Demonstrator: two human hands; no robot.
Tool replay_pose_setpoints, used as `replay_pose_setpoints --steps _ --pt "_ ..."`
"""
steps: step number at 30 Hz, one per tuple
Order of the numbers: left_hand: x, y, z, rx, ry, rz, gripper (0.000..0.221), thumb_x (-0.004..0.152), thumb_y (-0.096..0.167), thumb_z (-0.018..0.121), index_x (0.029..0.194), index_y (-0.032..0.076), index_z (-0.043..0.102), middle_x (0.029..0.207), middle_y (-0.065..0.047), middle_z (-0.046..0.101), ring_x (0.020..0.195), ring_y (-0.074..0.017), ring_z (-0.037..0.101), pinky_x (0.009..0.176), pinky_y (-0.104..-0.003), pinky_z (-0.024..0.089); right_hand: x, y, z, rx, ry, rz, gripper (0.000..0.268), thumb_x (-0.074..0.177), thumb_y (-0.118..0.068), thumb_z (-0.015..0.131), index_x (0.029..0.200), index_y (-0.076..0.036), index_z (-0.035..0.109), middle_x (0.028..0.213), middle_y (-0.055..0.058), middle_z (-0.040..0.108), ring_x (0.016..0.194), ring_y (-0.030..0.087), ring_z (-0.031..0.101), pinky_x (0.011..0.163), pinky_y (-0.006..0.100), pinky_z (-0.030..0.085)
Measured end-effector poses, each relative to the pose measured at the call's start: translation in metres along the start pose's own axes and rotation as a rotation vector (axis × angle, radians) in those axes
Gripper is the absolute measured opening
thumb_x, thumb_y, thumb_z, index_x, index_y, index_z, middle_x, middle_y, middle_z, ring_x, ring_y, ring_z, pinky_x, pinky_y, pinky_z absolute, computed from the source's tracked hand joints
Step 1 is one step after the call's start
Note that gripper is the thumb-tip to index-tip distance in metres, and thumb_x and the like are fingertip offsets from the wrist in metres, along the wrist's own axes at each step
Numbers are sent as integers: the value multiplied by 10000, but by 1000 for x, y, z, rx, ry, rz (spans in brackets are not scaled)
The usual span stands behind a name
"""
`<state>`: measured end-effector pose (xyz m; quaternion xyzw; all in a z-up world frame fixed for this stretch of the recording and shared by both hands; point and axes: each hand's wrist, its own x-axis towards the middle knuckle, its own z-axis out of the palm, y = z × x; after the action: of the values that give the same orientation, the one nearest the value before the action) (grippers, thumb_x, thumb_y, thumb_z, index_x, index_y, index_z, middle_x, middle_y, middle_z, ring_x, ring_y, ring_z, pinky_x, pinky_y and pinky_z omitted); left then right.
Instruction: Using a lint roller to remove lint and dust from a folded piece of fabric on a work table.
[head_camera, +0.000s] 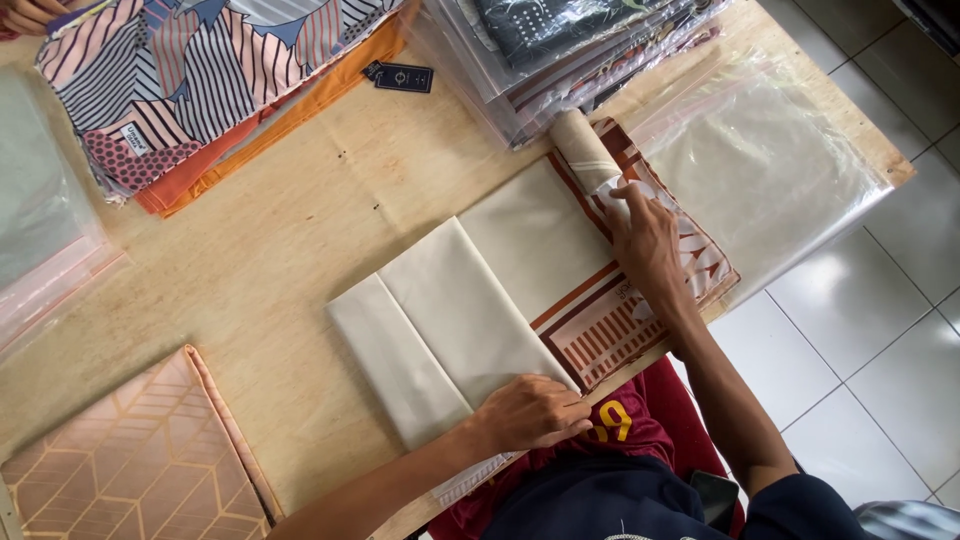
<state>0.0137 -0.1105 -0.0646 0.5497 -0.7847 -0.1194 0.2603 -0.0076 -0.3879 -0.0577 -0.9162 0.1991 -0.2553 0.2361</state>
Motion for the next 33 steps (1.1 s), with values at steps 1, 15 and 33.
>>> replay_pose_setpoints --steps 1,15,33 --pt "0 1 1 -1 0 1 187 995 184 735 874 85 631 700 -14 623 550 -163 557 543 -321 510 -4 1 2 -1 0 1 128 1065 -50 606 1164 -16 533 906 224 713 558 247 571 434 351 431" --pt "1 0 -5 18 33 4 168 985 189 736 901 87 632 746 -29 663 604 -213 614 571 -354 511 -32 -62 17 162 -194 -11 181 1029 -99 586 1173 9 607 1048 242 696 818 305 704 673 393 627" --pt "0 0 -4 16 28 9 165 990 206 717 1001 45 684 814 -63 723 628 -213 652 601 -360 560 -38 -66 21 223 -226 -67 204 1031 -145 570 1156 -1 641 1105 250 715 888 336 729 716 422 641"
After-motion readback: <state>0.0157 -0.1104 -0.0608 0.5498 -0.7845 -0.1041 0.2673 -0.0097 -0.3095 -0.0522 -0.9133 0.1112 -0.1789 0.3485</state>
